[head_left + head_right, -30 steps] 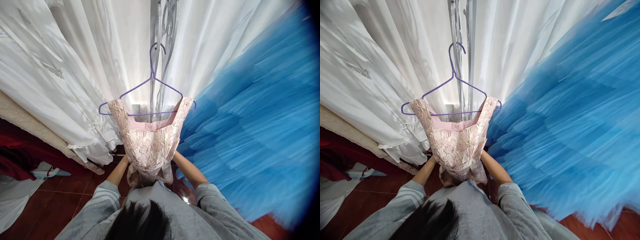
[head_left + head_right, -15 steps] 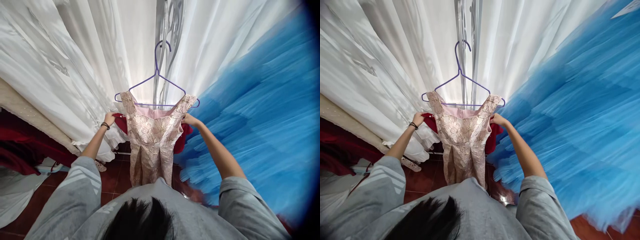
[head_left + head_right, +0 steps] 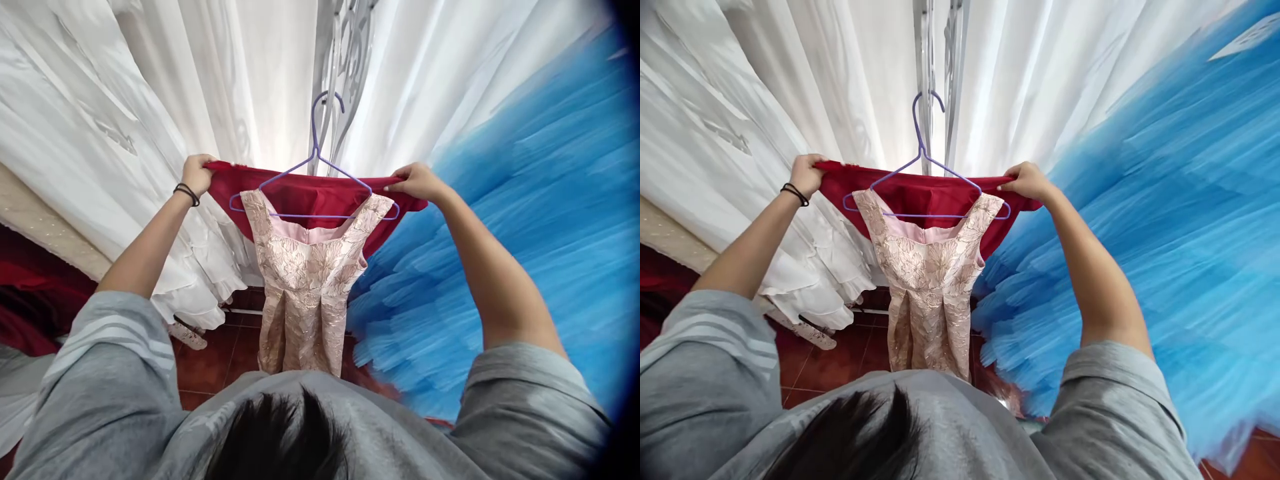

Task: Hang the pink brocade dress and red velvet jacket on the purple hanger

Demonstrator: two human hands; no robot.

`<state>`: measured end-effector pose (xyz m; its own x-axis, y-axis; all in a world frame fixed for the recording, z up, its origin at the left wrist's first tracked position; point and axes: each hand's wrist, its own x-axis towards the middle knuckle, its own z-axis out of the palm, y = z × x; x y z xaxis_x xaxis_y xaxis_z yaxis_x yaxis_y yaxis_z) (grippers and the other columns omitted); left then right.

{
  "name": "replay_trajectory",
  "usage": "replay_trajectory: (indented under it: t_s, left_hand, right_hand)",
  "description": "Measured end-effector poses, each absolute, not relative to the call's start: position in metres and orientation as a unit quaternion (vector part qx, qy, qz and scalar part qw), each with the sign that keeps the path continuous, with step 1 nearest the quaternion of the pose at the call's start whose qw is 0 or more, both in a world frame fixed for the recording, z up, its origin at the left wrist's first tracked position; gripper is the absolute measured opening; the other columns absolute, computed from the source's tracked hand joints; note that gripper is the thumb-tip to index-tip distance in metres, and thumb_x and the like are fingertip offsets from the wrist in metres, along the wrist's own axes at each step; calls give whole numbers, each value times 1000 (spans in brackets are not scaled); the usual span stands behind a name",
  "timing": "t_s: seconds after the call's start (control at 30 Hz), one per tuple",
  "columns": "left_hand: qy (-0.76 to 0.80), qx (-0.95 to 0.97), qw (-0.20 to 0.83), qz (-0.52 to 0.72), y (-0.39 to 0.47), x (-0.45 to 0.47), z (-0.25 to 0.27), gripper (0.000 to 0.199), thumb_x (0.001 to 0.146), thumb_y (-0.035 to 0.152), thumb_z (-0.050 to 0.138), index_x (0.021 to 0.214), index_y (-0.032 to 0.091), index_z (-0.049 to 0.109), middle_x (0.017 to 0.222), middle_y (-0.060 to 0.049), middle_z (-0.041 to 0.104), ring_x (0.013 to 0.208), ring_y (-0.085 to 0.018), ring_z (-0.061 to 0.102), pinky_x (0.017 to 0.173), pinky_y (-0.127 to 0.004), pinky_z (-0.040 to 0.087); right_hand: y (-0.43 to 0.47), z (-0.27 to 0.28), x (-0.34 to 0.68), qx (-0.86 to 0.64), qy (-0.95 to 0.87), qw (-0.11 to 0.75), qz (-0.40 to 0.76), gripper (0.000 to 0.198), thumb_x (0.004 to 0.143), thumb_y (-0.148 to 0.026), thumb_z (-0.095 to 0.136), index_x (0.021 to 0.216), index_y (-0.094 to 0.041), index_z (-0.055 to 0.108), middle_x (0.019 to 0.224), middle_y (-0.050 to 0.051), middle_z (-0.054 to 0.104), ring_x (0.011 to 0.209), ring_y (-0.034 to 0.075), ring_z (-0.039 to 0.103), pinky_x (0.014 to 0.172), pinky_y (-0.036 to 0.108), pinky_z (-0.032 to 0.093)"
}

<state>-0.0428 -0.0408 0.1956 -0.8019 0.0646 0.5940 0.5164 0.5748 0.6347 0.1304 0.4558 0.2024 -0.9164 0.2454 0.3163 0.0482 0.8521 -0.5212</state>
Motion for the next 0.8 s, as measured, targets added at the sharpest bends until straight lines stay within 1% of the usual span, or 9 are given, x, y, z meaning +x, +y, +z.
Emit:
replay_trajectory:
  t_s: [0.1, 0.13, 0.2, 0.27, 0.33, 0.47, 0.63, 0.73, 0.8]
  left_hand:
    - [-845, -171, 411, -295, -45, -16, 205, 30, 79, 3, 47, 100, 8, 67, 93, -6, 67, 94, -18, 61, 91, -30, 47]
    - [-862, -170, 421, -225, -48, -8, 208, 35, 81, 4, 45, 109, 9, 66, 100, -9, 68, 101, -21, 62, 94, -34, 47]
    - [-921, -146, 353, -78, -54, 7, 210, 42, 86, 7, 41, 121, 11, 64, 105, -13, 70, 106, -28, 64, 94, -42, 49]
    - [-957, -117, 262, 28, -60, 19, 212, 42, 89, 11, 38, 123, 12, 63, 105, -17, 71, 105, -33, 66, 88, -46, 52]
    - [-958, -103, 257, 71, -66, 26, 215, 40, 92, 14, 36, 121, 12, 64, 108, -19, 70, 108, -36, 65, 87, -47, 53]
    - [-944, -80, 313, 72, -77, 27, 210, 40, 94, 15, 34, 120, 7, 62, 116, -22, 67, 117, -36, 61, 92, -45, 51]
    - [-974, -79, 212, 23, -84, -1, 205, 39, 92, 13, 38, 122, 10, 62, 117, -19, 69, 113, -32, 62, 94, -45, 49]
    - [-939, -26, 318, -129, -81, -27, 208, 39, 94, 13, 33, 121, 5, 60, 121, -19, 66, 114, -26, 59, 99, -40, 44]
    - [-928, -45, 307, -206, -77, -40, 195, 39, 94, 14, 30, 118, 3, 60, 119, -18, 66, 112, -23, 57, 99, -37, 42]
  right_hand:
    - [454, 215, 144, -84, -911, 337, 220, 22, 77, -22, 73, 97, -14, 71, 84, 6, 67, 80, 18, 56, 81, 34, 48]
    - [454, 216, 147, -91, -910, 349, 204, 25, 77, -20, 72, 101, -13, 71, 87, 6, 68, 80, 18, 56, 82, 34, 47]
    - [452, 214, 152, -107, -932, 294, 182, 28, 74, -16, 74, 101, -12, 72, 83, 6, 67, 79, 18, 56, 82, 35, 47]
    - [451, 213, 160, -119, -950, 223, 185, 31, 70, -17, 76, 100, -10, 73, 78, 4, 66, 75, 17, 55, 78, 35, 46]
    - [449, 217, 170, -129, -946, 223, 197, 38, 69, -21, 78, 105, -9, 74, 81, 5, 67, 73, 16, 54, 74, 33, 45]
    - [443, 225, 187, -136, -929, 310, 147, 48, 71, -30, 79, 114, -7, 73, 92, 12, 70, 72, 14, 51, 72, 31, 39]
    - [423, 223, 183, -104, -971, 181, 115, 26, 76, -28, 73, 93, -9, 75, 74, 8, 65, 67, 15, 47, 64, 31, 33]
    - [412, 226, 173, -87, -946, 280, 138, 26, 79, -29, 71, 95, -8, 73, 75, 8, 65, 67, 13, 44, 63, 30, 32]
    - [410, 221, 165, -65, -935, 321, 138, 26, 80, -27, 68, 97, -8, 73, 79, 9, 67, 69, 13, 44, 65, 30, 34]
